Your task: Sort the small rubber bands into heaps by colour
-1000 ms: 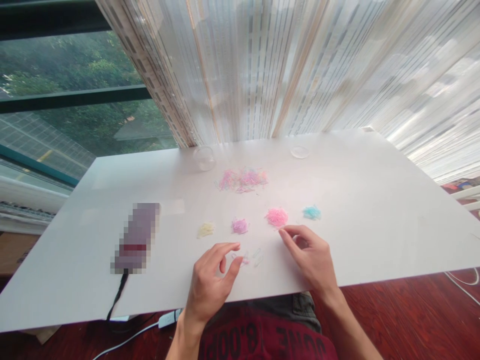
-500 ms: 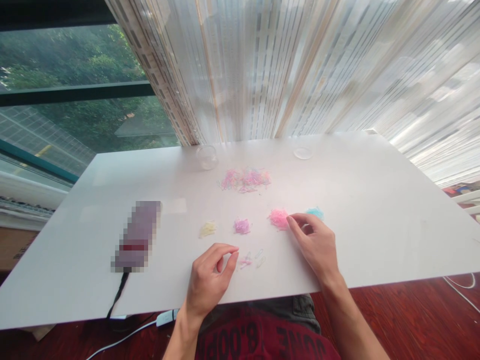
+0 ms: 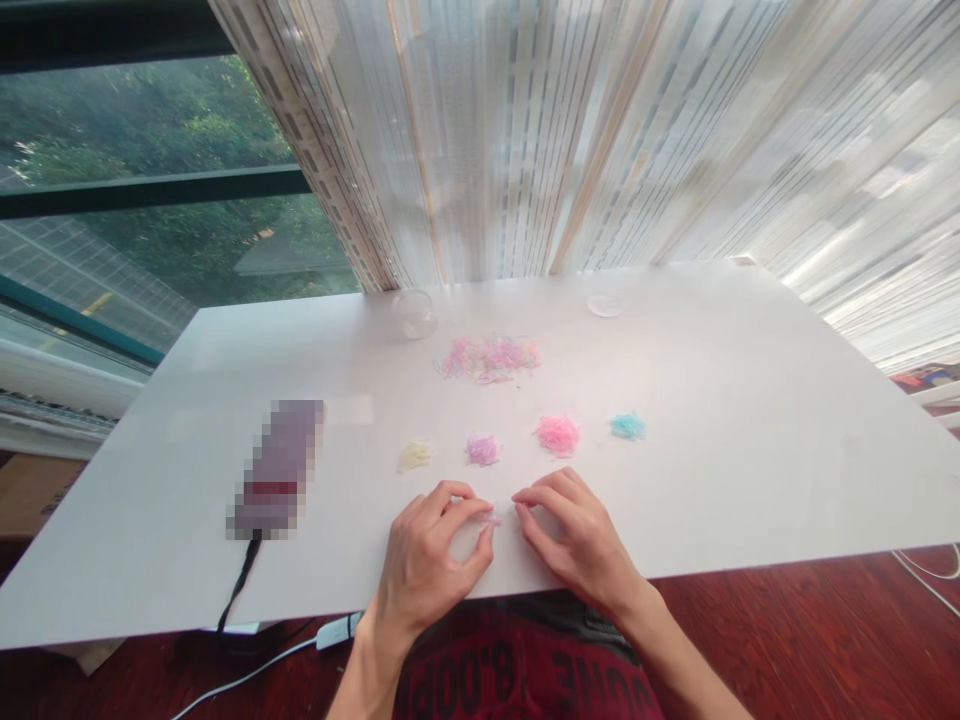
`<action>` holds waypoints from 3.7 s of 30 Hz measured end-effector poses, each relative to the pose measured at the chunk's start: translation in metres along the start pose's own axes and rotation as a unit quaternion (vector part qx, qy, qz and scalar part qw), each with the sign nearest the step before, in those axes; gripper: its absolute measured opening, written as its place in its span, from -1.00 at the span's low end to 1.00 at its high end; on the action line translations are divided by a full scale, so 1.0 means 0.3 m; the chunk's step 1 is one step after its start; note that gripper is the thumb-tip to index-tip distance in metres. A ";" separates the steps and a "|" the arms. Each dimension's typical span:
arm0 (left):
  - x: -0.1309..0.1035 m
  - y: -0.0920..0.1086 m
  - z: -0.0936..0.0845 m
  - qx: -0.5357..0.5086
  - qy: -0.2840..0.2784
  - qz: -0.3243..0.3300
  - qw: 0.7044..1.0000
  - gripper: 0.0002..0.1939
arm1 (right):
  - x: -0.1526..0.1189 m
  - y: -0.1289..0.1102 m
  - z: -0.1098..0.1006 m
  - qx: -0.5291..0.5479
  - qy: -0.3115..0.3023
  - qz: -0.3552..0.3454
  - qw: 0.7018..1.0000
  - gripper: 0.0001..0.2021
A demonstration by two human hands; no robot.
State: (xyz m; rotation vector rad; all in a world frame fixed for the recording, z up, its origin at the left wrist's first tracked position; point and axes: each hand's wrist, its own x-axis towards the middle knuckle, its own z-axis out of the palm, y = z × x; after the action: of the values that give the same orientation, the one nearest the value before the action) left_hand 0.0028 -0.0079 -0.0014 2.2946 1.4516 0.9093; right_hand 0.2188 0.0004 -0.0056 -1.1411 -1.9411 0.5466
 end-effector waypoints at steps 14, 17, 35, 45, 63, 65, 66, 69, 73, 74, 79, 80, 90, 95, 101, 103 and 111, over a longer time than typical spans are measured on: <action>0.004 0.002 0.006 0.026 0.002 -0.013 1.000 -0.86 | -0.001 -0.006 0.011 -0.019 -0.068 0.009 0.997 -0.90; 0.005 0.001 0.013 0.036 0.007 -0.010 0.999 -0.89 | 0.004 -0.011 0.019 -0.036 -0.076 0.017 0.996 -0.90; 0.020 0.016 -0.003 -0.050 -0.003 -0.017 0.999 -0.88 | 0.009 -0.017 0.022 -0.025 -0.055 0.016 0.998 -0.89; 0.036 0.012 0.005 -0.061 -0.022 -0.016 0.998 -0.86 | 0.003 -0.007 0.031 0.004 -0.006 0.034 0.999 -0.86; 0.033 0.001 0.023 -0.063 0.008 -0.021 0.998 -0.88 | 0.012 -0.005 0.035 -0.013 0.030 0.009 0.999 -0.83; 0.035 0.003 0.021 -0.065 0.007 -0.020 0.998 -0.88 | 0.014 -0.006 0.035 -0.015 0.031 0.006 0.999 -0.82; 0.035 0.003 0.021 -0.067 0.008 -0.019 0.998 -0.87 | 0.015 -0.006 0.034 -0.016 0.030 0.008 0.999 -0.82; 0.034 0.001 0.020 -0.071 0.009 -0.018 0.997 -0.87 | 0.016 -0.008 0.032 -0.013 0.031 0.014 0.999 -0.82; 0.028 -0.006 0.023 -0.080 0.010 -0.019 0.997 -0.86 | 0.011 -0.004 0.034 -0.004 0.041 0.023 0.999 -0.84; 0.026 -0.008 0.024 -0.081 0.010 -0.020 0.996 -0.86 | 0.010 -0.002 0.036 -0.002 0.043 0.026 0.999 -0.85; 0.020 -0.016 0.029 -0.080 0.008 -0.024 0.996 -0.87 | 0.003 0.012 0.048 0.007 0.058 0.024 0.998 -0.87; 0.019 -0.017 0.030 -0.082 0.008 -0.026 0.996 -0.87 | 0.002 0.013 0.049 0.008 0.061 0.023 0.998 -0.87; 0.022 -0.016 0.025 -0.113 0.002 -0.028 0.993 -0.91 | 0.009 0.015 0.049 0.009 0.076 0.034 0.996 -0.88; 0.021 -0.018 0.030 -0.108 0.007 -0.025 0.994 -0.92 | 0.009 0.012 0.048 0.015 0.078 0.036 0.996 -0.90; 0.020 -0.017 0.023 -0.101 0.017 -0.013 0.995 -0.85 | 0.008 0.006 0.042 0.021 0.066 0.034 0.997 -0.89; 0.019 -0.016 0.020 -0.106 0.021 -0.010 0.994 -0.82 | 0.007 0.004 0.038 0.023 0.060 0.030 0.998 -0.88; 0.013 -0.018 0.021 -0.129 0.036 -0.001 0.991 -0.94 | -0.001 0.000 0.027 0.058 0.016 0.016 0.998 -0.86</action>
State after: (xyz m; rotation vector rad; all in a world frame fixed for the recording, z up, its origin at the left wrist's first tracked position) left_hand 0.0044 -0.0015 -0.0078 2.0917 1.2780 1.1173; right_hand 0.2123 0.0003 -0.0105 -1.1032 -1.8421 0.6452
